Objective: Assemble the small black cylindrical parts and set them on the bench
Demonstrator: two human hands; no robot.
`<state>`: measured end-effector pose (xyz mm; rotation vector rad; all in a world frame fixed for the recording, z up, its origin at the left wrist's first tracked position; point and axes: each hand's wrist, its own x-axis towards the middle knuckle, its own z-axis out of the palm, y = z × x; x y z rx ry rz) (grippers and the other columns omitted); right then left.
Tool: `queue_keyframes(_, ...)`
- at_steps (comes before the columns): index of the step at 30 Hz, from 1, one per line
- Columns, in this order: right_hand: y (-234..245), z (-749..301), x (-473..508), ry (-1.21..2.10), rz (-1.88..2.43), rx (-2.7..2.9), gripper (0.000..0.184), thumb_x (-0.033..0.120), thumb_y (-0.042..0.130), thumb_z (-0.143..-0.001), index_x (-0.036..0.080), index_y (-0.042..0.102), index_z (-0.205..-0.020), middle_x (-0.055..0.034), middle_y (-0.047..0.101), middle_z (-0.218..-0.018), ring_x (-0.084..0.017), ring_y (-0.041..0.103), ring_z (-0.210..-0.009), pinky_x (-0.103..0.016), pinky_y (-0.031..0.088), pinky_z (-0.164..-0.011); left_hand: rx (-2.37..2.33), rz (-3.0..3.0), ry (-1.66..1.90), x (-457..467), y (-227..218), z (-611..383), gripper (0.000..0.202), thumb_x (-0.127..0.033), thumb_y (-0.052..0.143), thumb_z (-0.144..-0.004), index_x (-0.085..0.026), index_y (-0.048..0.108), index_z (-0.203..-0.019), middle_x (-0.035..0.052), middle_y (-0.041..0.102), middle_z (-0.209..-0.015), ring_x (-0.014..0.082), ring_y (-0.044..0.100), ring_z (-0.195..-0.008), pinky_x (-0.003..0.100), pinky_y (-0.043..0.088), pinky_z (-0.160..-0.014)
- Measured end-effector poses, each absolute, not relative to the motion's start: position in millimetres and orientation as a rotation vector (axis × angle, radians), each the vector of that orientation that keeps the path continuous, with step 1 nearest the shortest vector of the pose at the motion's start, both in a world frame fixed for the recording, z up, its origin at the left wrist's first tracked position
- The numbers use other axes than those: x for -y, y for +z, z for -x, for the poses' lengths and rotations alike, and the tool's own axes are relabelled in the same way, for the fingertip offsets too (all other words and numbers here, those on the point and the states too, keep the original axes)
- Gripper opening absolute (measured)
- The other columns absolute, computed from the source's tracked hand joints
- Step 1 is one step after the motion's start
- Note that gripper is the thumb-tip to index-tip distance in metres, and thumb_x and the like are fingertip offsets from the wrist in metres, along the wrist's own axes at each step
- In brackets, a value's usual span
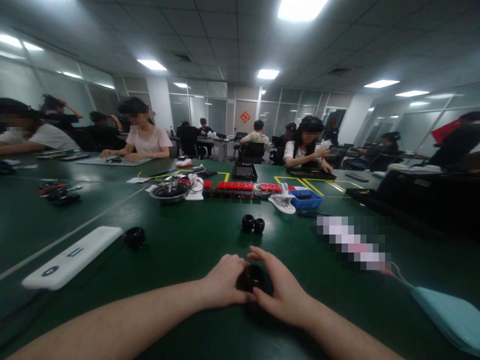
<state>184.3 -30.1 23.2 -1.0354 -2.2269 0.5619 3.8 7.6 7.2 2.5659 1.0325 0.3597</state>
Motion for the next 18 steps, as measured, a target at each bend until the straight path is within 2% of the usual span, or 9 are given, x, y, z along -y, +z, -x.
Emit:
queue_keyframes(3,25.3,-182.6,29.6,0.565,1.119,2.231,0.074,0.018,0.063,-0.065,0.014,0.029,-0.13,-0.0147,0.046,-0.124,-0.027,0.044,-0.113,-0.045,0.035,-0.096,-1.016,-2.596,0.382,-8.4,4.2,-3.2,0.04,-0.047,0.065,-0.068,-0.016,0.055,-0.09,0.0046,0.059,-0.09,0.0232,0.053,-0.082,0.035,0.04,-0.076)
queue_keyframes(5,24.1,-180.6,28.5,0.572,1.199,2.215,0.076,0.021,0.068,-0.063,0.013,0.031,-0.129,-0.014,0.05,-0.118,-0.027,0.048,-0.108,-0.044,0.037,-0.094,-1.013,-2.606,0.382,-8.5,2.8,-3.3,0.04,-0.049,0.064,-0.069,-0.016,0.055,-0.089,0.0045,0.059,-0.088,0.023,0.053,-0.081,0.035,0.04,-0.076)
queue_keyframes(9,17.7,-180.1,27.3,0.572,1.229,2.186,0.065,0.019,0.064,-0.066,0.014,0.037,-0.125,-0.0108,0.055,-0.109,-0.025,0.053,-0.1,-0.041,0.041,-0.089,-1.029,-2.605,0.361,-8.4,2.1,-4.0,0.038,-0.042,0.067,-0.066,-0.016,0.055,-0.092,0.0039,0.059,-0.087,0.0228,0.054,-0.081,0.034,0.041,-0.075)
queue_keyframes(11,15.8,-182.0,27.9,0.565,1.146,2.2,0.059,0.017,0.058,-0.069,0.015,0.037,-0.124,-0.0113,0.053,-0.113,-0.024,0.051,-0.103,-0.04,0.04,-0.091,-1.025,-2.594,0.384,-8.6,1.8,-4.1,0.038,-0.039,0.066,-0.066,-0.017,0.055,-0.095,0.0034,0.059,-0.088,0.0223,0.054,-0.08,0.033,0.041,-0.074)
queue_keyframes(14,16.9,-185.0,28.9,0.552,1.023,2.24,0.062,0.013,0.054,-0.068,0.015,0.033,-0.127,-0.0126,0.05,-0.12,-0.024,0.048,-0.11,-0.042,0.037,-0.095,-1.015,-2.579,0.421,-9.5,0.5,-3.7,0.041,-0.041,0.066,-0.066,-0.017,0.055,-0.098,0.0035,0.058,-0.09,0.0225,0.053,-0.081,0.034,0.041,-0.074)
queue_keyframes(18,20.8,-184.4,27.5,0.534,1.098,2.242,0.071,0.017,0.062,-0.066,0.014,0.03,-0.13,-0.0145,0.046,-0.125,-0.027,0.044,-0.114,-0.044,0.034,-0.097,-1.003,-2.605,0.422,-11.2,-2.3,-2.6,0.039,-0.046,0.064,-0.068,-0.016,0.055,-0.089,0.0041,0.059,-0.088,0.023,0.053,-0.081,0.034,0.04,-0.074)
